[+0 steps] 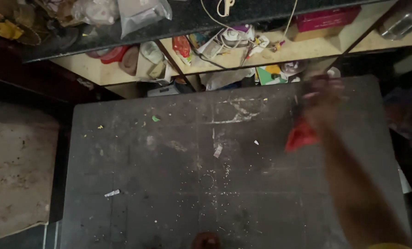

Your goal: Cleaning a dark table by removing debris with a bowl and hands, then applying a cleaning spray and wiping it with a cloth.

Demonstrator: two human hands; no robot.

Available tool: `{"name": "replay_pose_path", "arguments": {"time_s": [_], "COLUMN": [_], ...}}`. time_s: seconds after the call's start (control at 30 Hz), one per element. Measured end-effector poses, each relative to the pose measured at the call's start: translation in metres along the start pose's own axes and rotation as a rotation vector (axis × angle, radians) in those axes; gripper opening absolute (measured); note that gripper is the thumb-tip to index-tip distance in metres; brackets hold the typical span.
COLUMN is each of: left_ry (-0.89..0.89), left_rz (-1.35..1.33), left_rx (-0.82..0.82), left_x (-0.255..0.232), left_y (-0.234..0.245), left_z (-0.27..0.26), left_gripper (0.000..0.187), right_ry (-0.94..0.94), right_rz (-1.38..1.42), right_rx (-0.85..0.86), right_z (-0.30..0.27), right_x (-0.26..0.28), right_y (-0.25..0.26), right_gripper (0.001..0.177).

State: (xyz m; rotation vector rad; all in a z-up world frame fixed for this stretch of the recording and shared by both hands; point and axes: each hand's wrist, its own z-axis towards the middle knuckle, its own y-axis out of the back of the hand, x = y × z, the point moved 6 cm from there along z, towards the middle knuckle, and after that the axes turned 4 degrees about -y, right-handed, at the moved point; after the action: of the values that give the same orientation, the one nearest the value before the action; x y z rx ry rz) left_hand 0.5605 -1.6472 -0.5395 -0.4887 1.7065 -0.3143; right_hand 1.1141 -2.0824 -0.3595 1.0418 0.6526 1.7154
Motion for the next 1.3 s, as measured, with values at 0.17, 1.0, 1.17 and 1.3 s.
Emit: {"name": "replay_pose_path", "arguments": {"time_s": [0.17,1.0,1.17,1.3], "left_ry": [0.165,0.209,0.223,0.183], "left_rz": [0.307,0.679,0.635,0.734], "left_rx": [0.467,-0.186,-0.195,-0.114], "left_x": [0.070,-0.298,-0.308,-0.287], "left_y": [-0.002,-0.186,-0.153,-0.095], "left_z": [0.045,0.038,0.021,0.007], "left_gripper": [0.014,0.051,0.049,0.053], "right_ry": [0.157,-1.062,-0.885,-0.973], "right_rz": [-0.027,1.022,2.186,0.905], "right_rx": [0.426,0.884,0.144,0.002], "right_z": [-0.076,-0.190,-0.232,-0.216], "right_x": [0.195,0.207,-0.001,0.039], "right_y": [-0.040,0.090,0.062,0.199], "right_gripper": [0.065,0.034,0.013,0.026]}}
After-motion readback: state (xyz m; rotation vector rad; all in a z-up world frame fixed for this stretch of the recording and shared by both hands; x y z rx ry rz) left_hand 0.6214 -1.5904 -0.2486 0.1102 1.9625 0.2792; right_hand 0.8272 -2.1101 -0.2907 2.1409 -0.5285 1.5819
